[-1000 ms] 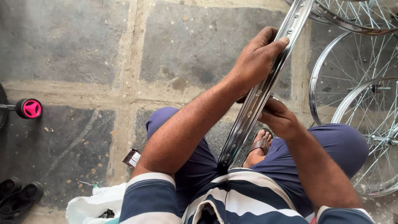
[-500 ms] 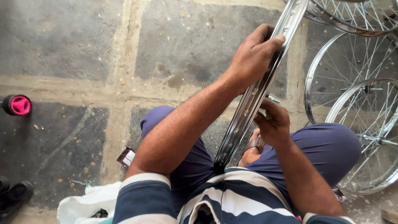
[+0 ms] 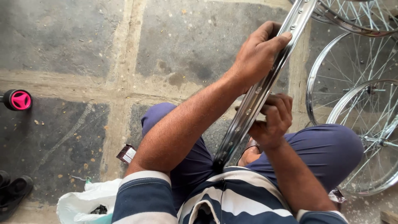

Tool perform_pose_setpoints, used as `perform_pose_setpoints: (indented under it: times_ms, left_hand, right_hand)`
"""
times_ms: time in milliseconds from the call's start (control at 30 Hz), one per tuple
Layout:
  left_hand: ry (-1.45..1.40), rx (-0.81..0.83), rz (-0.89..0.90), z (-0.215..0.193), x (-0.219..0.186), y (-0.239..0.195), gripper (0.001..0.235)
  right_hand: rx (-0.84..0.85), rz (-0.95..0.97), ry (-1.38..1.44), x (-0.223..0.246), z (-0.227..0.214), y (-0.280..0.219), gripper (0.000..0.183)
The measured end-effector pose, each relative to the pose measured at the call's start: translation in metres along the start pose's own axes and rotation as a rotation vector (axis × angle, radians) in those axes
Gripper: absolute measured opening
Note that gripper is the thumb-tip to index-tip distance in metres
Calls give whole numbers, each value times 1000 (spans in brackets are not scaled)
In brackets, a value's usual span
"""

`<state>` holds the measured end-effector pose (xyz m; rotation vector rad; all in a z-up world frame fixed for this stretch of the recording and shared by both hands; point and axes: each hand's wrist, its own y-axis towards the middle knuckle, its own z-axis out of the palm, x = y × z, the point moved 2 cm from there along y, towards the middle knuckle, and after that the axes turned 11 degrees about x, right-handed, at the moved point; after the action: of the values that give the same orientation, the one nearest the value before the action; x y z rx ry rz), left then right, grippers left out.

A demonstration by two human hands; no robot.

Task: The person sits on the floor and rubs a bicycle rim with a small white abrasive pad. They hold the rim with one hand and move the pad back and forth along the metal surface to clean or polish it.

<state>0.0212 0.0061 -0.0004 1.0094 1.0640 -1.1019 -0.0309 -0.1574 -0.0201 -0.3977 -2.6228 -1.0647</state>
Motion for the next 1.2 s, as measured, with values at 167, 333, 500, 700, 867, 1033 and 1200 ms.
perform_pose_setpoints:
  times_ms: [167,333,500,700,867,1033,1200]
  left_hand:
    - [-39,5,12,0,-2,0,35]
    - [19,-6,-41,1,2,-4,35]
    - [-7,-26,-4,2,4,-1,34]
    - [-10,-27,-2,0,4,-1,35]
    - [-9,-18,-21,1,1,-4,34]
    - [14,-32,-14,6,2,-4,35]
    - [24,-43,-21,6,6,0,34]
  right_hand:
    - [284,385,902,-38,-2,-33,27]
    - [474,579,1172,-46,-12,-23,30]
    - [431,190,437,-14,-18,19,36]
    - [26,25,50,0,-2,-6,31]
    - [273,465,1022,-40,2,-41,33]
    - [466,541,1235,-36,-14,-20,37]
    - [344,160,217,-2,-16,20,38]
